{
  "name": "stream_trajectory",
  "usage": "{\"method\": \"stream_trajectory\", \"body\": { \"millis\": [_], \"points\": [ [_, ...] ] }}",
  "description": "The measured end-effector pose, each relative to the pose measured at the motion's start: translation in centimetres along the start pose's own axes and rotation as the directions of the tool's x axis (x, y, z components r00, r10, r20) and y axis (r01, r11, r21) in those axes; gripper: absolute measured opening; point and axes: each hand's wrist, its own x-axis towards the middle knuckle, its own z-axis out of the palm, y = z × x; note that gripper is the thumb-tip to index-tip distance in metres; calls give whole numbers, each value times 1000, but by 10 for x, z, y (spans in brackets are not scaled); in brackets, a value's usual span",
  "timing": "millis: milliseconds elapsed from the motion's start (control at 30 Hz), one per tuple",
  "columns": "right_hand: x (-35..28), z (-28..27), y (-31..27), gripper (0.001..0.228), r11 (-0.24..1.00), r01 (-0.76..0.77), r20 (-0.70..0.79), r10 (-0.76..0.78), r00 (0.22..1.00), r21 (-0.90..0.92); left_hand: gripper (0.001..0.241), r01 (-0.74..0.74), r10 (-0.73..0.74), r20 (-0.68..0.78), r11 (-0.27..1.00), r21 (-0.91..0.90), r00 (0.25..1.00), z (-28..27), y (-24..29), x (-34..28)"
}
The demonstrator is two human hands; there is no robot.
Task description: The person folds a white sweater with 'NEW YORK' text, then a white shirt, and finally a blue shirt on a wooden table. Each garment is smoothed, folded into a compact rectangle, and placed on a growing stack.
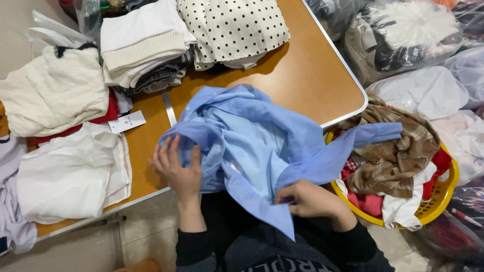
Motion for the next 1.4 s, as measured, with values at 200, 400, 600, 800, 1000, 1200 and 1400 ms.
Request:
{"method": "stream_trajectory", "body": {
  "millis": [200,400,600,800,1000,1200,1400],
  "points": [
    [-3,-3,-12,43,985,-145,345,105,933,92,42,1,-68,241,963,269,968,15,-4,-6],
    [23,-6,19,39,976,-216,-655,156,739,-12,26,277,-287,-134,957,-84,949,-5,-44,-8],
    [61,-26,57,41,771,-435,-871,-312,380,-466,27,314,-371,-357,926,-208,857,-25,-61,-2],
    [35,-47,60,24,997,-75,-974,29,225,12,32,205,-325,-331,914,-350,886,-31,-51,-4],
    [12,-64,50,23,960,217,-969,134,208,179,72,34,-63,106,967,251,992,6,-28,22],
    [-25,-106,93,23,866,500,-980,122,-155,28,22,105,-154,183,962,251,971,40,-29,56],
    [-80,-119,142,14,989,146,-956,34,-290,-10,18,371,-357,-211,928,31,910,28,-64,80]
  ]
}}
